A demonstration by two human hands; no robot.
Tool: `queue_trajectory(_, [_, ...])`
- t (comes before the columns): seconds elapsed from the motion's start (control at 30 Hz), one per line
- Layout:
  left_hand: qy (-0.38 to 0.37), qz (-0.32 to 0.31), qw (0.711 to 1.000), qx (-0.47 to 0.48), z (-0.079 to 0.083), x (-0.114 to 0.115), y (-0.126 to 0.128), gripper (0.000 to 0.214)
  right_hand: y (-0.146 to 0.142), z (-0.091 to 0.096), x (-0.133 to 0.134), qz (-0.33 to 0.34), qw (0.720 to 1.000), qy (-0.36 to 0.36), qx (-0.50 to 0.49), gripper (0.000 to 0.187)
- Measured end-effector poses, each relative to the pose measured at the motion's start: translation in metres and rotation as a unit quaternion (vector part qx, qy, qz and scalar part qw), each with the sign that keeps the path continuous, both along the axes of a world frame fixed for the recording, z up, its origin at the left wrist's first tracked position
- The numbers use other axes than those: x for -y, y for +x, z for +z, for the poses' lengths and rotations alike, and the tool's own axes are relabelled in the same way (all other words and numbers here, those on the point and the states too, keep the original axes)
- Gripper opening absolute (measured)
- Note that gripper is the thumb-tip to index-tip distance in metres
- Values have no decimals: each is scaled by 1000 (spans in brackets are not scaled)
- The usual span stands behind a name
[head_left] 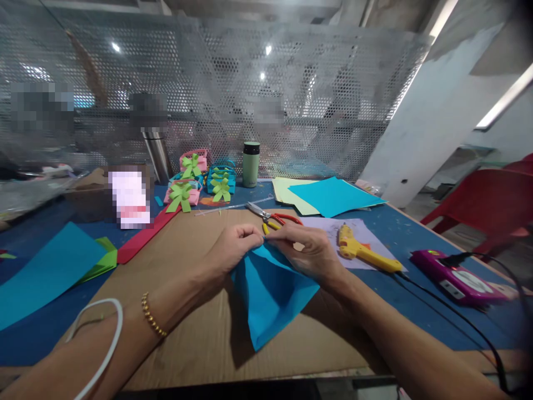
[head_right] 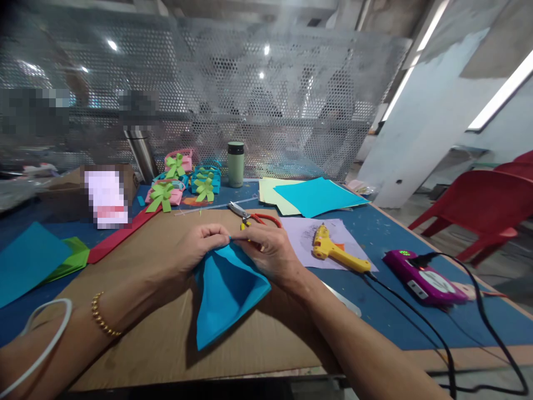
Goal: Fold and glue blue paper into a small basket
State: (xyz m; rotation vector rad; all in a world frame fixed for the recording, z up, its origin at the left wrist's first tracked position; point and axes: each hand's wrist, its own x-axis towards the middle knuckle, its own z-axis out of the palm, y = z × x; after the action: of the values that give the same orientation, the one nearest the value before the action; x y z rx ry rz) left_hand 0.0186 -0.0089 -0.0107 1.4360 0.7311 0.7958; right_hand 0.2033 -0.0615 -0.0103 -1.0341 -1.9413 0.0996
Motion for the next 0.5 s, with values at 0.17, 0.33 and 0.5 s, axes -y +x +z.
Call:
queue_trajectory(0.17, [8, -1, 1000, -5, 1, 0, 0, 18, 0, 2, 2, 8, 1000, 6, 21, 20])
queue_trajectory(0.33, [13, -7, 1000, -13, 4, 2, -1, 16, -1, 3, 3, 20, 999, 40, 20, 17])
queue_trajectory(0.5, [7, -9, 1000, -17, 5, 2, -2, 15, -2, 4, 4, 22, 998, 49, 26, 17])
